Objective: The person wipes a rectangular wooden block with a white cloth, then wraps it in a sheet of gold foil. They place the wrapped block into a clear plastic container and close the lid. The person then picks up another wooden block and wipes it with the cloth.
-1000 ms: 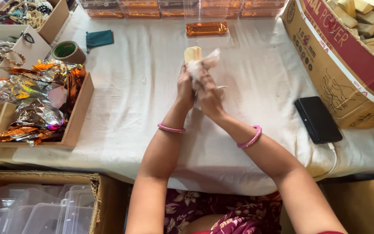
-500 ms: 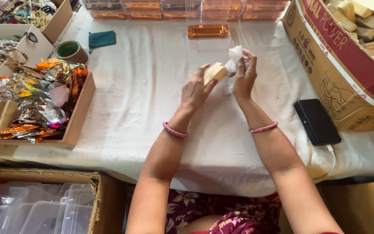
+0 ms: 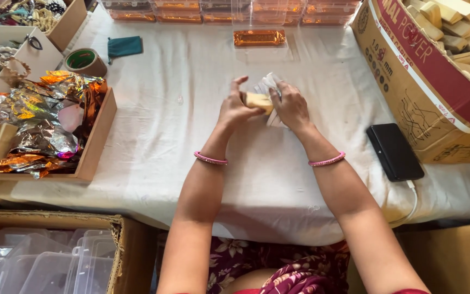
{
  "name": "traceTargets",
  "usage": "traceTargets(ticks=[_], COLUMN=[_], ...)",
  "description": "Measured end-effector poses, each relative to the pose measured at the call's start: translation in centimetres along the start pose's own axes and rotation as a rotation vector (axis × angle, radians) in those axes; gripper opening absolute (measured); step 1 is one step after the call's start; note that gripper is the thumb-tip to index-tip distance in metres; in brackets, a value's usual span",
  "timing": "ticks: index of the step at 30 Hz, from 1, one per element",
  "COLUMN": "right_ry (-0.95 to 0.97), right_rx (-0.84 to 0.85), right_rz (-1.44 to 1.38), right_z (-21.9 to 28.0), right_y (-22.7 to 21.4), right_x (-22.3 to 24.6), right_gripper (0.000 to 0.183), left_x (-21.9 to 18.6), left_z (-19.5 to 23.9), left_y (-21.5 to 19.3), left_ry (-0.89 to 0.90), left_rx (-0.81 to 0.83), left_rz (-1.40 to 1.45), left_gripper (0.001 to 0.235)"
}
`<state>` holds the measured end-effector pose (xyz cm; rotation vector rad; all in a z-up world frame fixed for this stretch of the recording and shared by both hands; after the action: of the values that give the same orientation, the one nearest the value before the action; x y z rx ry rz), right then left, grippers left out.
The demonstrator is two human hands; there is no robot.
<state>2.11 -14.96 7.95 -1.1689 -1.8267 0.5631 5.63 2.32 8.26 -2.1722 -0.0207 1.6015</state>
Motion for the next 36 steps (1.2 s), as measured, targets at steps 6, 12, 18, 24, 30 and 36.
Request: traceTargets(ticks=[6, 12, 18, 24, 30, 36], right_ry=[-0.425, -0.837, -0.357, -0.271, -0.635, -0.048], right_rx=[-0.136, -0.196, -0.450, -0.496, -0.248, -0.087], right_rz=[-0.140, 0.106, -0.105, -0.265, -0.007, -0.001], right_z=[2.4, 4.6, 1.1, 1.4, 2.7, -0.3], right_y=[0.0, -2.8, -5.2, -4.7, -4.1, -1.5], right_x=[6.2, 13.8, 3.7, 2.3, 10.2, 0.9], right_gripper=[0.035, 0.053, 0.039, 0.041, 0.040, 0.036], left_x=[4.8, 0.8, 1.7, 3.0, -0.1, -2.7], left_z=[-1.3, 0.1, 0.1, -1.3, 0.8, 1.7], left_y=[-1.1, 4.2, 5.9, 3.4, 2.2, 2.0], left_ry=[-0.015, -0.199, -0.099, -0.026, 0.823, 0.495], left_rx=[-0.213, 0.394, 0.309, 0.025, -0.382, -0.117], left_rz=[1.080, 1.530, 0.883, 0.795, -0.523, -0.472], left_gripper=[0.071, 0.046, 0.049, 0.050, 0.110, 0.133])
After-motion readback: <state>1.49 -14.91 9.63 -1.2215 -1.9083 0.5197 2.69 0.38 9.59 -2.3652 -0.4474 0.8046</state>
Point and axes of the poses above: each hand's wrist, its own z-axis away from the middle knuckle, its own y-axis out of the palm, x = y × z, the point moved 8 cm from there along -z, towards the middle knuckle, and after that the axes turned 1 degree about z, right-handed, at the moved point
